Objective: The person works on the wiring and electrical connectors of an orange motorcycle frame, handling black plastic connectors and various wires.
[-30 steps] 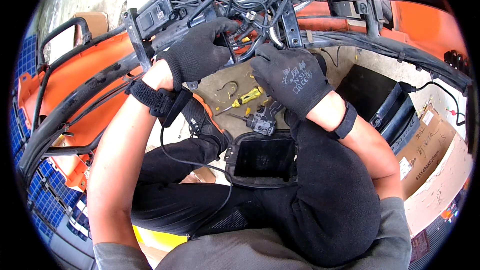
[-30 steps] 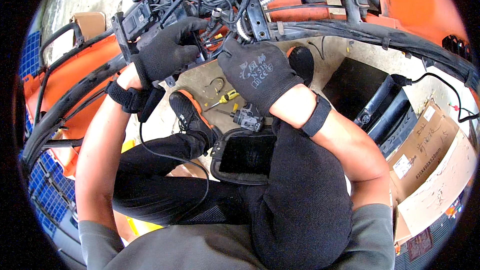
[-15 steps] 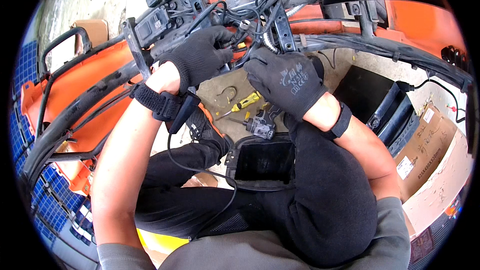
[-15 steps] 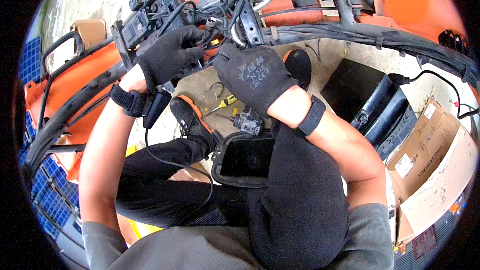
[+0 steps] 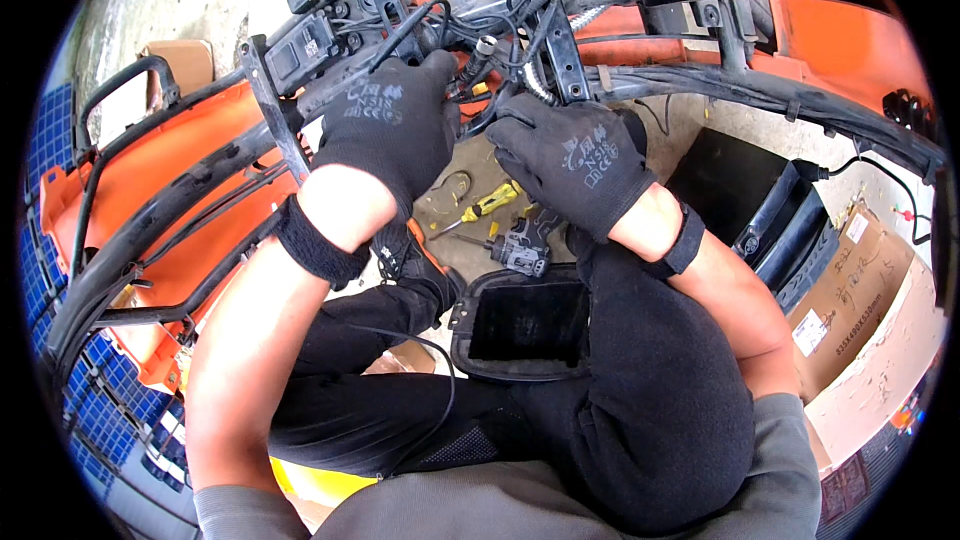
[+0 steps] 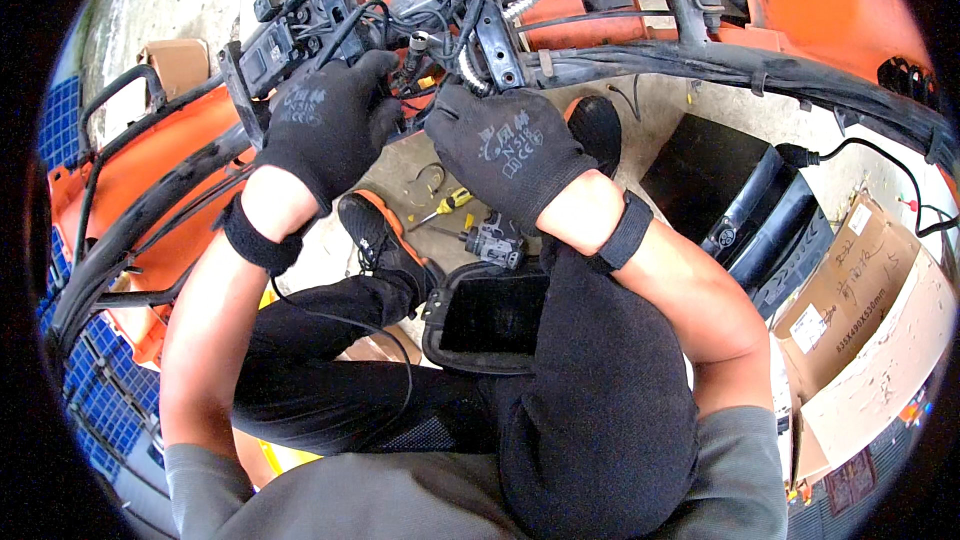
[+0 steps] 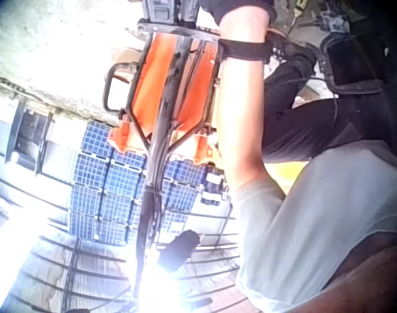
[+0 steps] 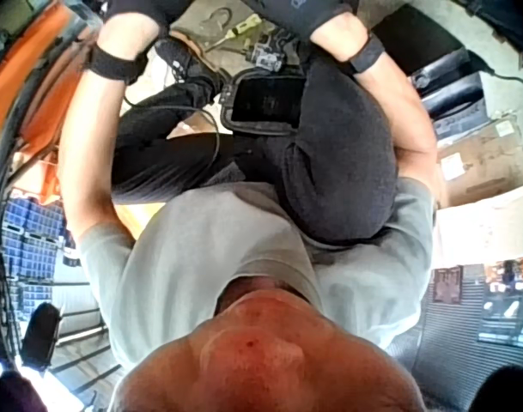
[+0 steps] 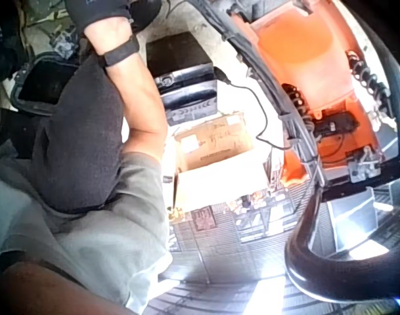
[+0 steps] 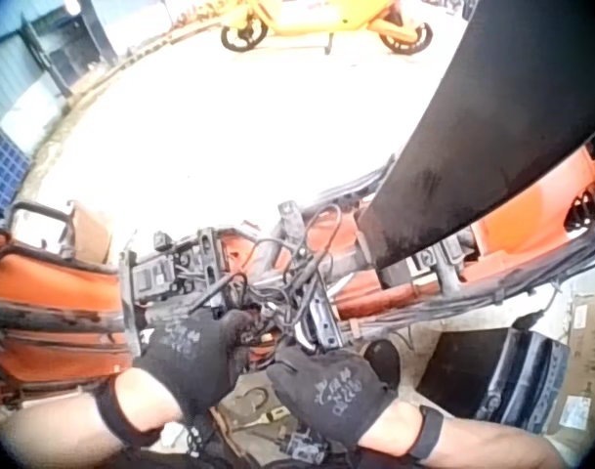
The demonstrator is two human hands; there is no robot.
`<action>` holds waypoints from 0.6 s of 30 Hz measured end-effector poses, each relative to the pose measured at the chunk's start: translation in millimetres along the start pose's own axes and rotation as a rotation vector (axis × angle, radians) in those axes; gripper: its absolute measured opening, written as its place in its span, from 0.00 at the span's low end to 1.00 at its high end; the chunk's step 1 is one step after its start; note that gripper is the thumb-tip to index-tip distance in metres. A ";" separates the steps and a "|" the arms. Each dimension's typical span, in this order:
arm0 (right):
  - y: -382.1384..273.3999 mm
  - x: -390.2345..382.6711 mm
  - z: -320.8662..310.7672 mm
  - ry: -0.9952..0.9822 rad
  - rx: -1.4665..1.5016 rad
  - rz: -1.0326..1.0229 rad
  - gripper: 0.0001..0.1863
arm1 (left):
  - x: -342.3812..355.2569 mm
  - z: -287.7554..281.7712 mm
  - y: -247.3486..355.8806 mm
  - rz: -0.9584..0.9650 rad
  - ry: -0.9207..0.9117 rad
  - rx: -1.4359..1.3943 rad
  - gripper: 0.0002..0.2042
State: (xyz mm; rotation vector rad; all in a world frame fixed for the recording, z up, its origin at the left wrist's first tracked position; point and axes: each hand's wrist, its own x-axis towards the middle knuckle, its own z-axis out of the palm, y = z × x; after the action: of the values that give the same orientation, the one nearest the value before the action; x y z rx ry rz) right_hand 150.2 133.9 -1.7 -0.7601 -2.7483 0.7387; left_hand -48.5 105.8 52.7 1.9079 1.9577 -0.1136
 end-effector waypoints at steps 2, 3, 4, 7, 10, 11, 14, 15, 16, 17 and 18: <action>-0.1 -0.3 -0.8 -0.004 0.017 0.011 0.12 | -4.2 -0.1 2.9 0.003 0.041 0.099 0.16; -0.1 -0.6 -0.6 0.022 0.020 -0.006 0.12 | -3.5 -1.8 0.8 -0.015 0.014 0.121 0.15; 0.4 -1.0 -0.2 0.047 0.023 -0.022 0.12 | -2.3 -3.4 -4.3 0.014 0.047 0.095 0.14; 0.3 -1.2 0.3 0.041 0.007 -0.020 0.12 | 1.5 -10.5 -11.9 0.016 0.073 0.019 0.11; 0.7 -0.3 -0.8 0.022 0.027 -0.021 0.12 | 11.8 -8.9 -14.9 0.269 0.300 -0.120 0.09; 1.5 0.0 -1.2 0.020 0.043 -0.025 0.12 | 17.6 -10.6 -13.8 0.289 0.234 -0.216 0.09; 1.9 -1.6 -3.4 0.047 0.019 -0.033 0.12 | 34.0 -14.3 -6.8 0.240 -0.011 -0.152 0.12; 1.1 -0.6 -0.7 0.048 -0.018 -0.045 0.12 | 40.1 -5.9 -16.3 0.258 -0.018 -0.226 0.11; 4.2 -0.1 4.7 0.049 -0.003 -0.069 0.11 | 50.0 -4.8 -11.5 0.348 -0.003 -0.409 0.10; 2.8 0.0 5.7 0.033 -0.003 -0.035 0.11 | 52.3 -11.6 -13.4 0.161 -0.185 -0.377 0.10; 3.4 -0.1 5.6 0.020 -0.013 0.000 0.11 | 55.8 -39.4 5.7 -0.018 -0.360 -0.336 0.12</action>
State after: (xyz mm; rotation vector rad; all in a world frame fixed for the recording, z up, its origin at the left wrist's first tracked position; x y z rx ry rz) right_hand 150.0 134.0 -8.2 -0.7662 -2.7373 0.7102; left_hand -51.0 171.8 71.2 1.5334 1.6360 -0.1160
